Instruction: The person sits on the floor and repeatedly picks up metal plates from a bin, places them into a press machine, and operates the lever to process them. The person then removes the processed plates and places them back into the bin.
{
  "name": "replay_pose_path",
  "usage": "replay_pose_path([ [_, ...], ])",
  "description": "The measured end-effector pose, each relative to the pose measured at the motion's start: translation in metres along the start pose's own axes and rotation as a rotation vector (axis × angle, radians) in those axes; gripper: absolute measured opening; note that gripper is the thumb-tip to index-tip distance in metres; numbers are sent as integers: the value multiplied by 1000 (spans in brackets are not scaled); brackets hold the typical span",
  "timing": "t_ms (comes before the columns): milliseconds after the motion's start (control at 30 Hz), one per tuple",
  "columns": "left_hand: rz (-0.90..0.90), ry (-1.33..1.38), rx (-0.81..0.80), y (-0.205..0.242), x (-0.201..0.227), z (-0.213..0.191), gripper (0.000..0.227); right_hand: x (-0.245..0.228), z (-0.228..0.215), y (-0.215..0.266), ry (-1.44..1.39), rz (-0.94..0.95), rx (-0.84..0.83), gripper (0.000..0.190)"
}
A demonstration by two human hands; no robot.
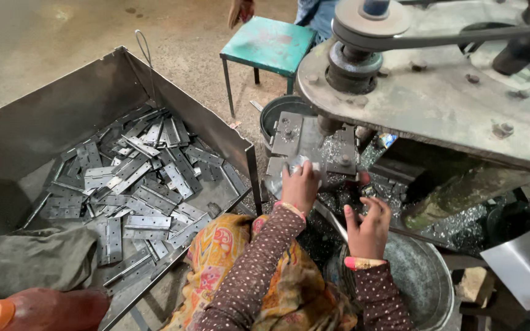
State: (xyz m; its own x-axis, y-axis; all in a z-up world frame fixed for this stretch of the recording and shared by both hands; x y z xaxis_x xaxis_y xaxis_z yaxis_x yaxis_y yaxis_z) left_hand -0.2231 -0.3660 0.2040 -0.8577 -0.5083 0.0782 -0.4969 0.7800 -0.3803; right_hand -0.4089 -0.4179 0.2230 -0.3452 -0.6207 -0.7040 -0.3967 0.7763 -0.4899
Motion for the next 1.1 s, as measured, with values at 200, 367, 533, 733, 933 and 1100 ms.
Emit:
replay_pose_path([
  [200,-257,-37,29,28,-31,-1,63,2,3,1,13,-46,-7,44],
  [367,-140,20,240,32,-9,5,74,1,5,-1,20,-37,-29,44],
  [533,-136,33,63,-2,-3,20,50,3,9,1,110,-89,-56,43],
  [733,-151,81,127,-11,-11,17,40,85,51,68,458,-141,-458,59],
  [933,-148,154,-98,5,-17,25,40,147,77,117,511,216,-846,63],
  [1100,-62,-34,322,-8,-18,33,45,136,88,51,567,82,-958,67],
])
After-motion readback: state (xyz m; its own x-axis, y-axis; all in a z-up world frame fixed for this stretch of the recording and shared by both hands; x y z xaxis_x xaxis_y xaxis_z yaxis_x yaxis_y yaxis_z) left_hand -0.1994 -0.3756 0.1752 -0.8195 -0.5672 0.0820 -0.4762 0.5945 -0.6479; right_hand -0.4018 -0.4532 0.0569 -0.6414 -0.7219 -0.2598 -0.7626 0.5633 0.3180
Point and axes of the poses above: each hand's wrist, its own y-axis away from the middle knuckle, its own z-axis out of the palm, x = y × z, the point moved 5 cm from there along -y, towards the middle knuckle, and after that the axes turned 7 degrees about x, right-handed, at the moved point
